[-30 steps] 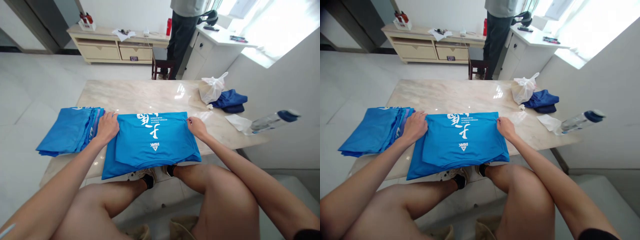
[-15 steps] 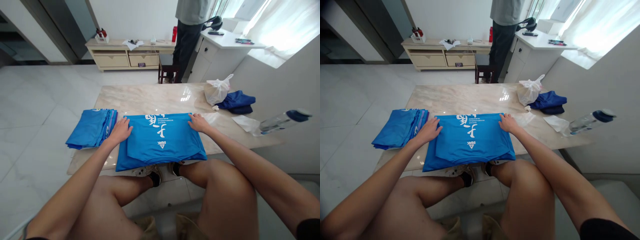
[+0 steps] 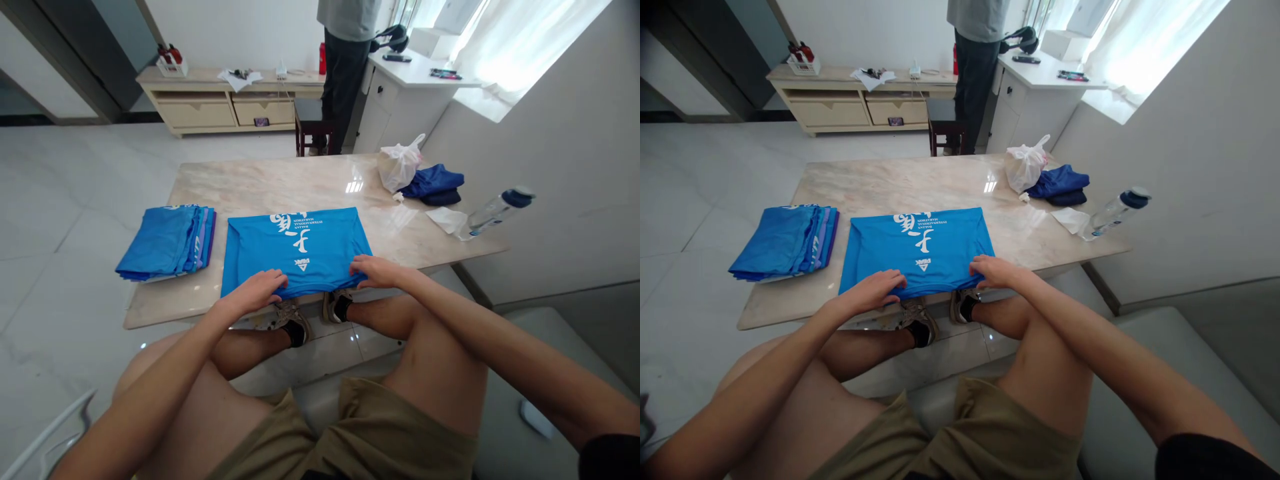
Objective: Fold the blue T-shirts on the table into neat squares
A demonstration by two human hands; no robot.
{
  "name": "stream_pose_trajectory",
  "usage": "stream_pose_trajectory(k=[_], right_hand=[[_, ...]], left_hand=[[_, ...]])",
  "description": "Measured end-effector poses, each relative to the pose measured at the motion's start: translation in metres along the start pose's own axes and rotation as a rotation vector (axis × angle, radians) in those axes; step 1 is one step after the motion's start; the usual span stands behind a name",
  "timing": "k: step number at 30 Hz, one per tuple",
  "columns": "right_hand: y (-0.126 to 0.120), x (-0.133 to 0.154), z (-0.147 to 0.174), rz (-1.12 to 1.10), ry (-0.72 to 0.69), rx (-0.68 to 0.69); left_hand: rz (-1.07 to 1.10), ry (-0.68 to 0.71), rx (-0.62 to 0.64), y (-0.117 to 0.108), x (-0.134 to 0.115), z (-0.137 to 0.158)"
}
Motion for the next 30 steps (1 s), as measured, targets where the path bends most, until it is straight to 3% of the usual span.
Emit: stream_pose_trajectory(k=[3, 6, 9, 11, 14, 18, 20, 25, 30], right_hand=[[0.012, 0.0, 0.002, 0.005, 0.027, 0.025], [0.011, -0.022, 0.001, -0.143, 0.145, 0.128], [-0.013, -0.063, -0.004, -0.128, 0.299, 0.003], [-0.03, -0.089, -0.007, -0.021, 0.404, -0.124], [-0.039, -0.113, -0.011, 0.023, 0.524, -0.221], [-0.036, -0.127, -0.011, -0.022, 0.636, -0.315], [-0.033, -0.133, -0.008, -0.036, 0.658, -0.342], [-0.025, -0.15, -0.003, -0.098, 0.735, -0.4], [-0.015, -0.16, -0.016, -0.206, 0.788, -0.447]], left_hand=[[0.031, -0.006, 0.049, 0.004, 0.006, 0.003], [0.061, -0.019, 0.095, 0.003, 0.013, 0.002], [0.023, -0.019, 0.056, -0.009, 0.005, -0.014], [-0.026, -0.019, -0.012, -0.018, -0.015, -0.036], [-0.105, -0.039, -0.079, -0.02, -0.066, -0.08], [-0.076, -0.097, -0.112, 0.007, -0.148, -0.139], [-0.034, -0.184, -0.164, 0.022, -0.176, -0.163], [-0.019, -0.41, -0.179, 0.042, -0.195, -0.198], [0.057, -0.412, -0.079, 0.045, -0.19, -0.208]])
Point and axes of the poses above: each hand's wrist, its own z-axis away from the middle knuckle, its own y-axis out of the palm, x = y × z, the point moved 7 cm from there along -z, towards the middle knuckle, and after that the axes turned 13 degrees about -x, right-handed, at the moved point
